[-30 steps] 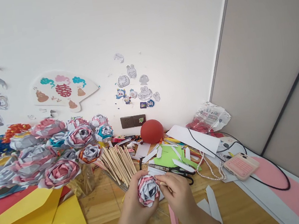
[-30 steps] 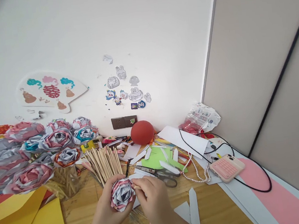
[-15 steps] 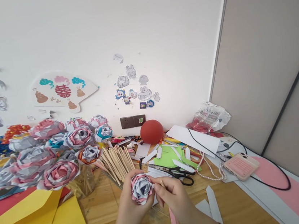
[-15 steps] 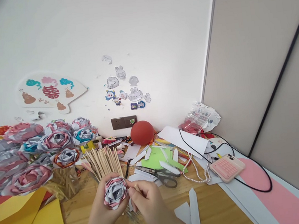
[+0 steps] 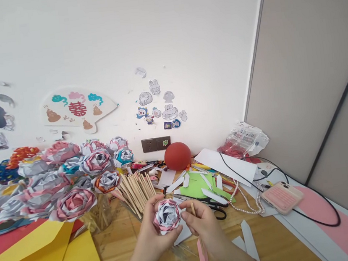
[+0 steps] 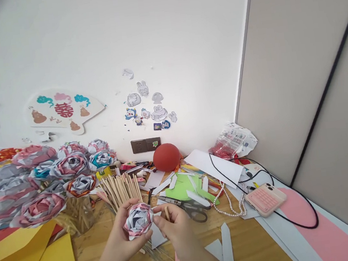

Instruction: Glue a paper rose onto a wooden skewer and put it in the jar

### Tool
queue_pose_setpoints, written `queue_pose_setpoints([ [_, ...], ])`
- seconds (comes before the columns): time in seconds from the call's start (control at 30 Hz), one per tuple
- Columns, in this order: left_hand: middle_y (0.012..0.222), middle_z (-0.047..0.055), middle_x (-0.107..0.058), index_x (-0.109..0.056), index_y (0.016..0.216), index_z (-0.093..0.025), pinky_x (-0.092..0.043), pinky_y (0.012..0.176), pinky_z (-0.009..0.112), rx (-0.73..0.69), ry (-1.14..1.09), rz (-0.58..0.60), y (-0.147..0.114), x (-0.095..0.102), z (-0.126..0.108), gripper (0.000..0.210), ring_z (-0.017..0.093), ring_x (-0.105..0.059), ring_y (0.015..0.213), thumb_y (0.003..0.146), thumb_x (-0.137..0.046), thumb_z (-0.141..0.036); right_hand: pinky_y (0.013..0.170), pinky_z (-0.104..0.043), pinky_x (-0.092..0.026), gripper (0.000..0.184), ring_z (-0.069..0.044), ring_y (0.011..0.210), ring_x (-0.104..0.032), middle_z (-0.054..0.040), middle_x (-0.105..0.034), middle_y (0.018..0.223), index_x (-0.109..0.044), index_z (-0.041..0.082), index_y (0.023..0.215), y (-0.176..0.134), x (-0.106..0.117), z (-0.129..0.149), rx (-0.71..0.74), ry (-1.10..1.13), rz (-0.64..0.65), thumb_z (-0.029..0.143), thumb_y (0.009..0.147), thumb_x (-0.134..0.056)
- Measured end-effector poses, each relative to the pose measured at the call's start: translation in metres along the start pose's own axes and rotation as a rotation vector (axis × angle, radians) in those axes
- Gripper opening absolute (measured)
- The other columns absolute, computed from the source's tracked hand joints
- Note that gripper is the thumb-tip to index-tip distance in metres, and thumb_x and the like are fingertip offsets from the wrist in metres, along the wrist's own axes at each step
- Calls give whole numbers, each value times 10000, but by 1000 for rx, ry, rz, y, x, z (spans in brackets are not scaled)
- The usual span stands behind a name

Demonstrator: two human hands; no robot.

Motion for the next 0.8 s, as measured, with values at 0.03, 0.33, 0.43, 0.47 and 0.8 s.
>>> queue_pose_setpoints([
  [0.03, 809, 0, -584, -418, 955, -206, -485, 586, 250, -10, -16, -7, 0, 0, 0, 485, 164, -600, 670, 553, -688, -231, 392, -187, -165, 370, -32, 387, -227, 112, -311, 479, -582, 155, 833, 0, 0, 0, 5, 22, 2, 454, 644, -688],
  [0.33, 1001, 82, -594, -448, 1023, -189, -485, 755, 331, -47, -31, -38, -2, -3, 8, 547, 248, -594, 909, 566, -726, -305, 376, -186, -126, 363, -21, 374, -203, 106, -349, 489, -532, 167, 763, -3, -10, -13, -96, 83, 30, 451, 621, -708],
  [0.43, 1002, 81, -598, -430, 988, -201, -491, 757, 346, -84, -13, -78, -2, -1, 6, 496, 243, -603, 900, 592, -712, -304, 384, -188, -126, 351, -32, 389, -217, 101, -336, 496, -525, 171, 810, -4, -11, -11, -95, 71, 56, 459, 671, -670],
  [0.47, 1006, 83, -599, -434, 970, -202, -490, 765, 350, -91, 3, -81, -2, -1, 5, 463, 242, -601, 910, 607, -703, -300, 391, -189, -130, 355, -38, 402, -226, 94, -347, 510, -522, 171, 852, -5, -10, -7, -76, 53, 71, 473, 705, -636],
  [0.8, 1075, 92, -570, -452, 1079, -204, -487, 805, 335, -146, 121, -12, -7, -5, 8, 471, 229, -571, 975, 647, -631, -159, 539, -229, -355, 168, -110, 575, -421, 23, -433, 692, -448, 210, 881, -12, 10, 36, 427, -581, -188, 326, 910, -330],
])
Point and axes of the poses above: each hand's wrist, its own y-axis towards the middle knuckle, its own x-axis out of the back of the hand, z = x × y, the point moved 6 cm from there along y, towards the middle knuckle
